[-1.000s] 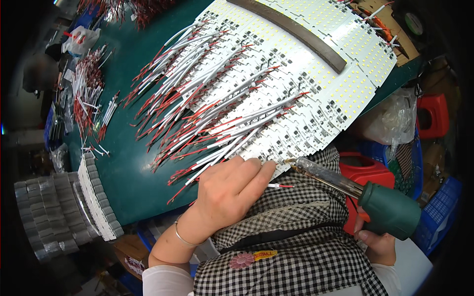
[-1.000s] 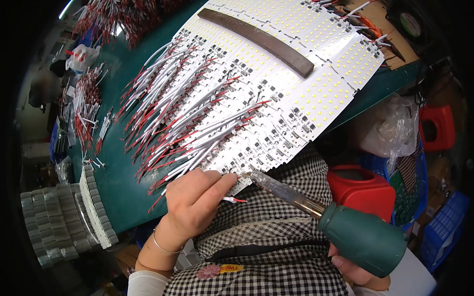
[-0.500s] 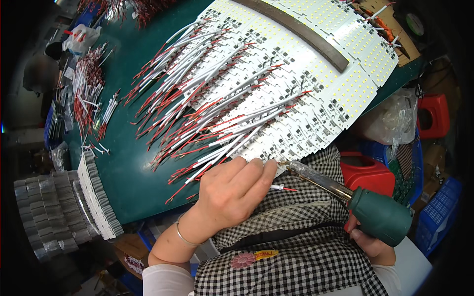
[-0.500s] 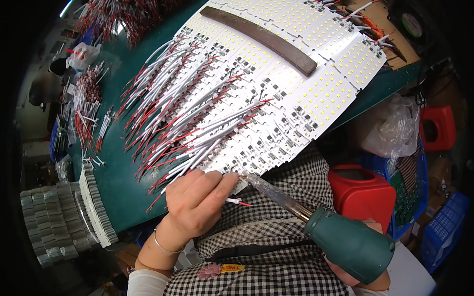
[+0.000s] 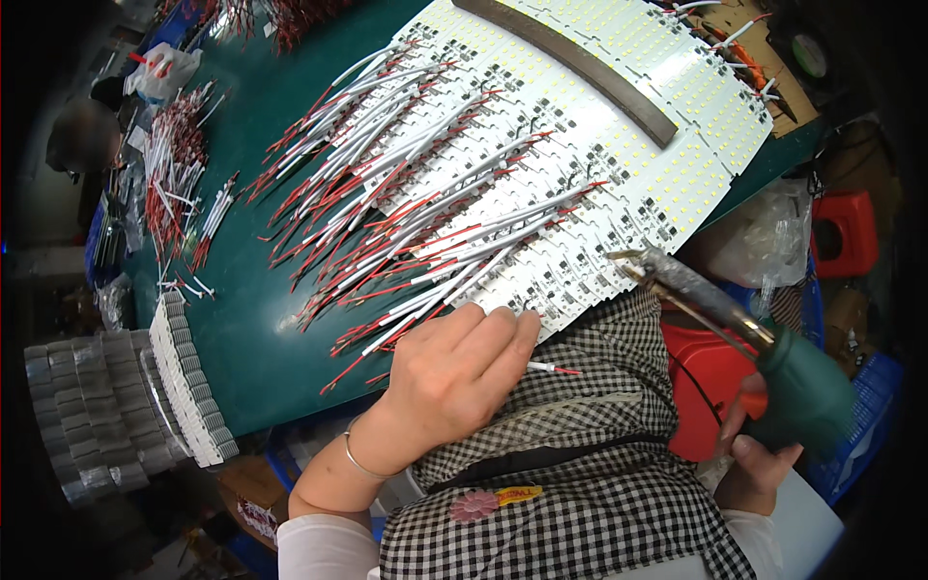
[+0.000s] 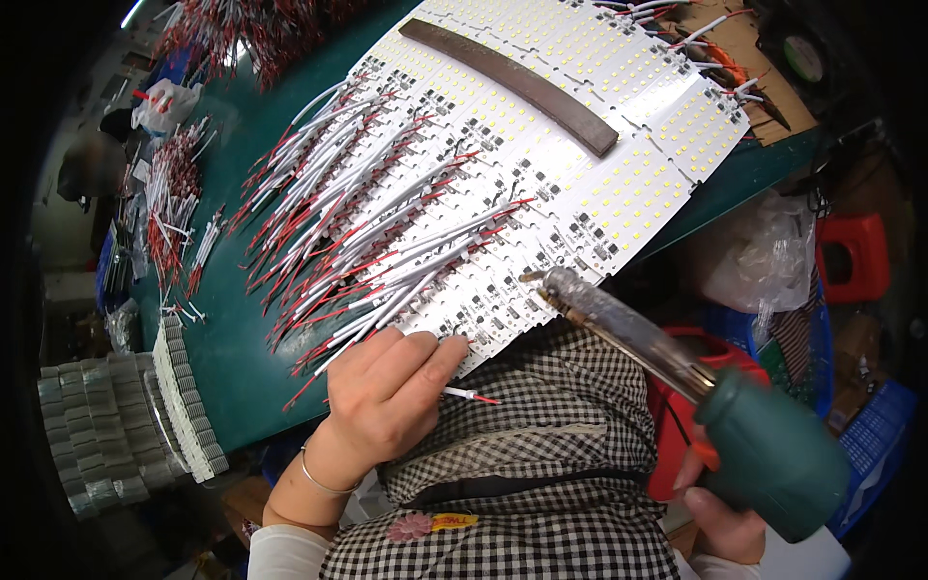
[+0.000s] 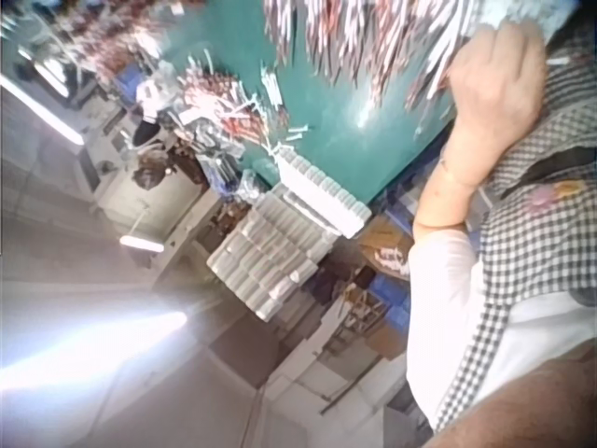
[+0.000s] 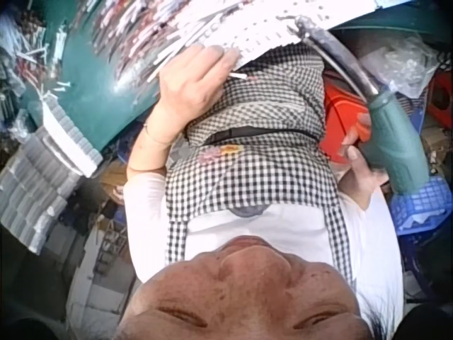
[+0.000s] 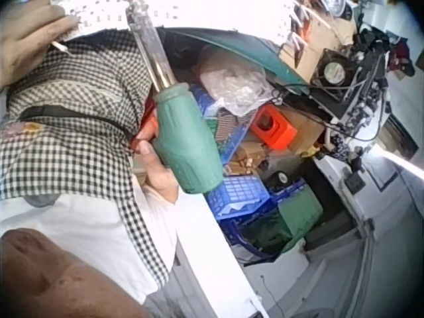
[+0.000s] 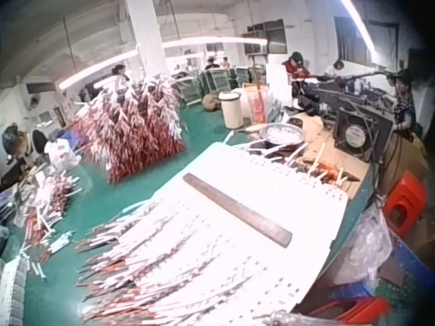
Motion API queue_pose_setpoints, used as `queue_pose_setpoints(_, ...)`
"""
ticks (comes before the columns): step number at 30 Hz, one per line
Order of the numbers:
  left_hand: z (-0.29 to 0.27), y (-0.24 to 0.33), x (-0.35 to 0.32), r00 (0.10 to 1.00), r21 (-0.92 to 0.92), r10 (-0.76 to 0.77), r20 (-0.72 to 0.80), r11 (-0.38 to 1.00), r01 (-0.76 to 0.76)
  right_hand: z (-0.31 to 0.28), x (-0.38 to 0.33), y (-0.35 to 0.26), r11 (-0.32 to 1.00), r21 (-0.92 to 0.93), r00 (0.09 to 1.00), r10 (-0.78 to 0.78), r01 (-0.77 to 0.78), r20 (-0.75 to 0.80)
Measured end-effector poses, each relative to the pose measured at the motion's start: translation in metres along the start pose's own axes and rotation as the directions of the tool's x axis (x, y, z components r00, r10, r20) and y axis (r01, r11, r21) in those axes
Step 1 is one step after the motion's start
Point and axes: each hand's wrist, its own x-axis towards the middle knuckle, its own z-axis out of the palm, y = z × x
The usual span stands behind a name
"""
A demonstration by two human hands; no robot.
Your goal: The person solders individual wires onto a large LED panel array at an assembly station using a soldering iron.
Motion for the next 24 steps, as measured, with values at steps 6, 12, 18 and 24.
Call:
queue_pose_setpoints(6,-0.007,0.004,0.001,0.988,-0.233,-0.147,0.056,0.960,0.156,-0.001,0.004,-0.011,0.983,-0.016,0.982,-0.183,0.184,0.054)
queue_pose_setpoints(12,-0.006,0.005,-0.007,0.861,-0.333,-0.441,-0.253,0.876,0.350,0.011,0.011,-0.005,0.993,0.121,0.989,-0.029,0.012,0.142)
queue_pose_setpoints(18,-0.007,0.008,0.008,0.930,-0.203,-0.351,-0.107,0.924,0.325,0.001,0.011,-0.002,0.987,0.145,0.976,0.036,-0.069,0.217)
queue_pose_setpoints(24,0.004,0.010,0.012,0.949,-0.093,-0.315,-0.026,0.946,0.311,-0.004,0.006,0.004,0.991,0.120,0.977,0.036,-0.062,0.209)
